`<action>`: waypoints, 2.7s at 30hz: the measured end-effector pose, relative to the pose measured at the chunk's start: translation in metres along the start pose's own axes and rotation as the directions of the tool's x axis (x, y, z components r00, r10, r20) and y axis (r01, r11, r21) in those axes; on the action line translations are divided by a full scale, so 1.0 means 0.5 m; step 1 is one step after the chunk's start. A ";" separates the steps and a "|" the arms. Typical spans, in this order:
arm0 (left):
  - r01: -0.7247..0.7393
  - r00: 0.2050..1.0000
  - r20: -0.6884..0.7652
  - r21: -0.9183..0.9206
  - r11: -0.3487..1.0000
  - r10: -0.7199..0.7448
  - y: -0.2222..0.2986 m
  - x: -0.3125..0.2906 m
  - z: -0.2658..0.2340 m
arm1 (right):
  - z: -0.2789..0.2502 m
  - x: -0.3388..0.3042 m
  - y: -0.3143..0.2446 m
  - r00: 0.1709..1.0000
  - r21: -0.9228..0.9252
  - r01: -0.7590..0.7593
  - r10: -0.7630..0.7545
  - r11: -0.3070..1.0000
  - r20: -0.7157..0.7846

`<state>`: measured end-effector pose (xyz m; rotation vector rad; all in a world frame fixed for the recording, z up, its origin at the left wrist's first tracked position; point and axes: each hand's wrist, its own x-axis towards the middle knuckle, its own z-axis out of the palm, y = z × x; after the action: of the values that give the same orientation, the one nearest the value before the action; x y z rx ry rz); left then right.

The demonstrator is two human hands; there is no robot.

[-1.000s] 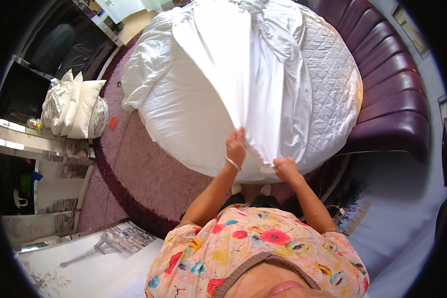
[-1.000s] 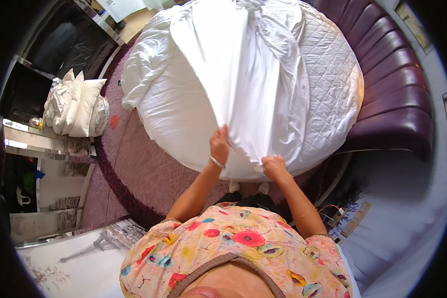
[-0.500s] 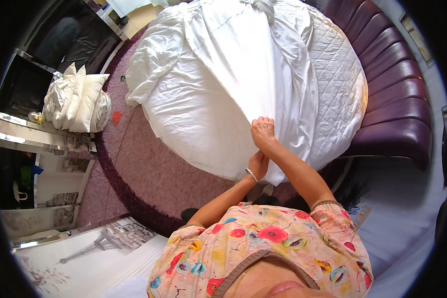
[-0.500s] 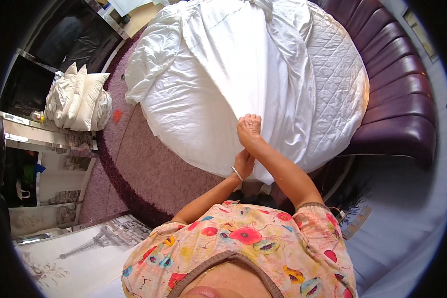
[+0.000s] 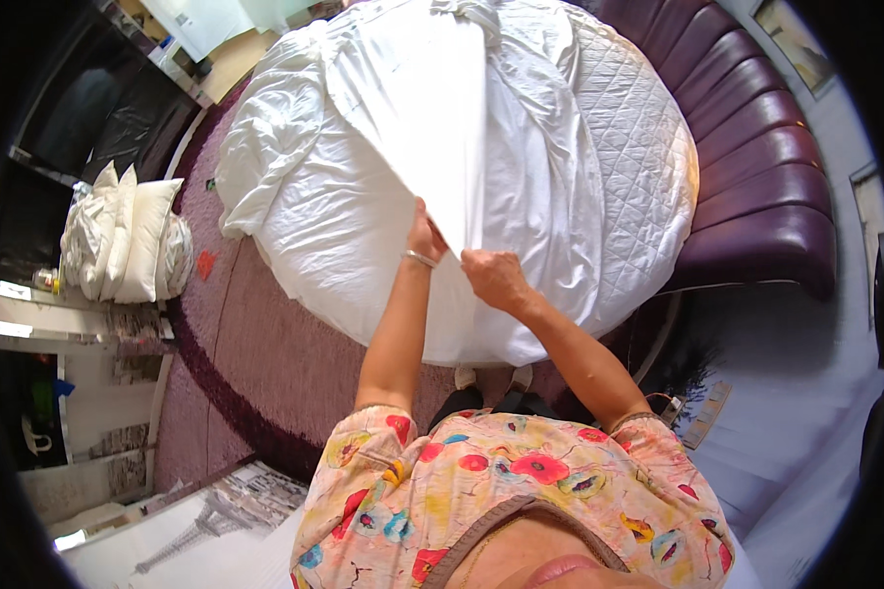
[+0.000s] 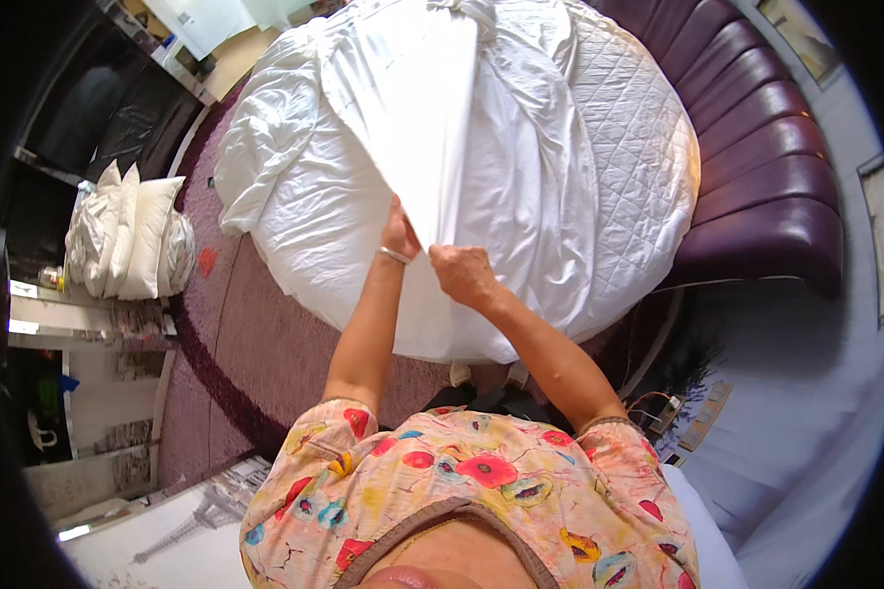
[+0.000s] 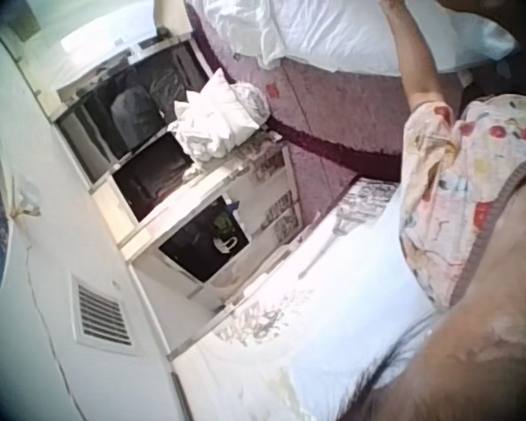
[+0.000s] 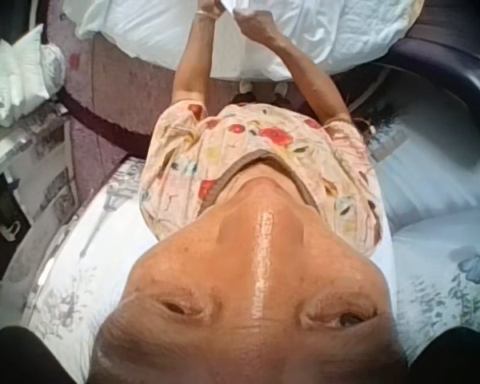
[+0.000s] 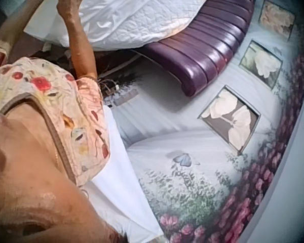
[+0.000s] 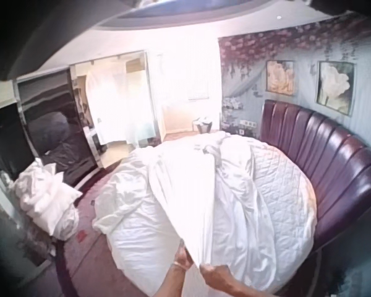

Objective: The person folds a large white sheet on a round bed. They repeatedly lift, align, and smooth the fabric by hand, working around the bed to gather and fold the sheet into a more compact shape.

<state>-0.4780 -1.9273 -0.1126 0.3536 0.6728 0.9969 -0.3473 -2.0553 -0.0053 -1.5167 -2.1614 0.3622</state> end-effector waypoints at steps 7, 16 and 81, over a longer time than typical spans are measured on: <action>-0.164 0.974 -0.153 0.022 0.986 0.165 0.118 0.046 -0.007 | -0.023 -0.057 -0.069 0.973 0.153 0.232 -0.229 0.961 -0.040; -0.304 0.831 -0.161 0.670 0.677 0.533 0.066 -0.275 0.137 | -0.014 -0.148 -0.018 0.990 0.396 -0.033 -0.025 0.918 0.141; -0.239 0.953 0.004 0.628 0.741 0.304 0.321 -0.374 -0.219 | 0.308 0.170 -0.427 0.932 -0.119 -0.291 0.253 0.949 -0.258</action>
<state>-0.7239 -2.0090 -0.0378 1.0221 1.0652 1.0523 -0.6236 -2.0432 -0.0175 -1.8522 -1.8297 0.0923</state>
